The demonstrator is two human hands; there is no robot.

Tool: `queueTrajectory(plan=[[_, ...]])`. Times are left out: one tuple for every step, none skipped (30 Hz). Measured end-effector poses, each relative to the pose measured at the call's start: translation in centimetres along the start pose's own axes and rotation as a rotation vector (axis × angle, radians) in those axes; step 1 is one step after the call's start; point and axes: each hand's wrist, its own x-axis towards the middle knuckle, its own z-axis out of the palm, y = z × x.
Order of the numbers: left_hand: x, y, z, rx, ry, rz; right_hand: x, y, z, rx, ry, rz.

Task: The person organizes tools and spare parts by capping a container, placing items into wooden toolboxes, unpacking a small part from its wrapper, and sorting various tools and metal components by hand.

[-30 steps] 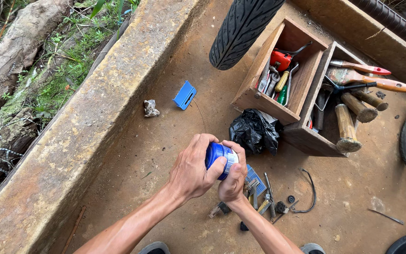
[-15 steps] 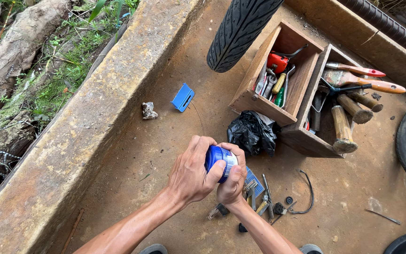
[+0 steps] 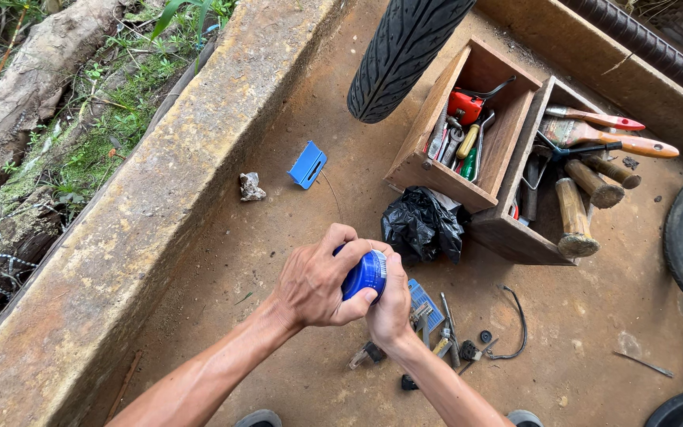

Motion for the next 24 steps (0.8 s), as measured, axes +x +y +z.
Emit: queueTrajectory(plan=[[-0.1,0.0,-0.1,0.001,0.001,0.000,0.0,-0.2,0.1,0.000,-0.001,0.000],[-0.1,0.0,-0.2,-0.009,0.007,-0.005,-0.1,-0.5,0.2,-0.015,0.000,0.016],[0.0,0.0,-0.3,-0.018,0.014,-0.009,-0.3,-0.7,0.3,-0.029,0.002,0.032],[-0.1,0.0,-0.2,-0.020,0.014,-0.010,-0.6,-1.0,0.3,-0.031,0.002,0.033],[-0.2,0.0,-0.2,-0.053,0.024,-0.020,-1.0,-1.1,0.4,-0.101,-0.017,-0.051],[-0.2,0.0,-0.2,-0.085,0.035,-0.029,-1.3,-1.2,0.4,-0.171,-0.037,-0.136],[-0.2,0.1,0.0,-0.085,0.035,-0.028,-1.6,-1.2,0.4,-0.171,-0.036,-0.137],[-0.1,0.3,0.1,-0.077,0.034,-0.024,-1.9,-1.1,0.4,-0.274,-0.033,-0.211],[-0.1,0.4,0.3,-0.069,0.034,-0.021,-2.1,-0.9,0.3,-0.376,-0.029,-0.286],[-0.2,0.5,0.2,-0.069,0.034,-0.024,-2.4,-0.7,0.1,-0.376,-0.030,-0.283],[-0.4,0.7,0.2,-0.073,0.036,-0.003,-2.6,-0.4,-0.2,-0.428,0.008,-0.264],[-0.4,0.7,0.1,-0.076,0.038,0.021,-2.6,-0.2,-0.4,-0.479,0.045,-0.249],[-0.4,0.9,0.1,-0.075,0.038,0.022,-2.7,0.0,-0.5,-0.478,0.045,-0.250],[-0.3,1.2,0.1,-0.075,0.021,0.024,-2.8,0.2,-0.6,-0.386,0.034,-0.222],[-0.2,1.4,0.1,-0.075,0.005,0.027,-2.8,0.3,-0.6,-0.295,0.024,-0.194],[-0.2,1.6,0.0,-0.075,0.004,0.027,-2.9,0.2,-0.6,-0.294,0.023,-0.194],[-0.1,1.8,0.0,-0.074,0.010,0.032,-3.1,0.1,-0.6,-0.243,0.035,-0.156],[0.1,2.0,-0.1,-0.074,0.016,0.041,-3.1,-0.1,-0.6,-0.193,0.047,-0.121],[0.2,2.2,-0.3,-0.074,0.017,0.043,-3.1,-0.4,-0.5,-0.193,0.048,-0.123],[0.4,2.4,-0.5,-0.090,0.010,0.034,-3.1,-0.7,-0.4,-0.206,0.029,-0.129],[0.6,2.5,-0.7,-0.107,0.004,0.026,-3.0,-1.1,-0.4,-0.219,0.011,-0.135],[0.8,2.6,-1.0,-0.105,0.002,0.027,-3.0,-1.6,-0.5,-0.217,0.012,-0.137],[1.0,2.5,-1.4,-0.090,0.003,0.048,-2.9,-2.3,-0.8,-0.350,-0.044,-0.167],[1.3,2.5,-1.8,-0.076,0.003,0.070,-2.6,-3.1,-1.1,-0.485,-0.099,-0.200]])
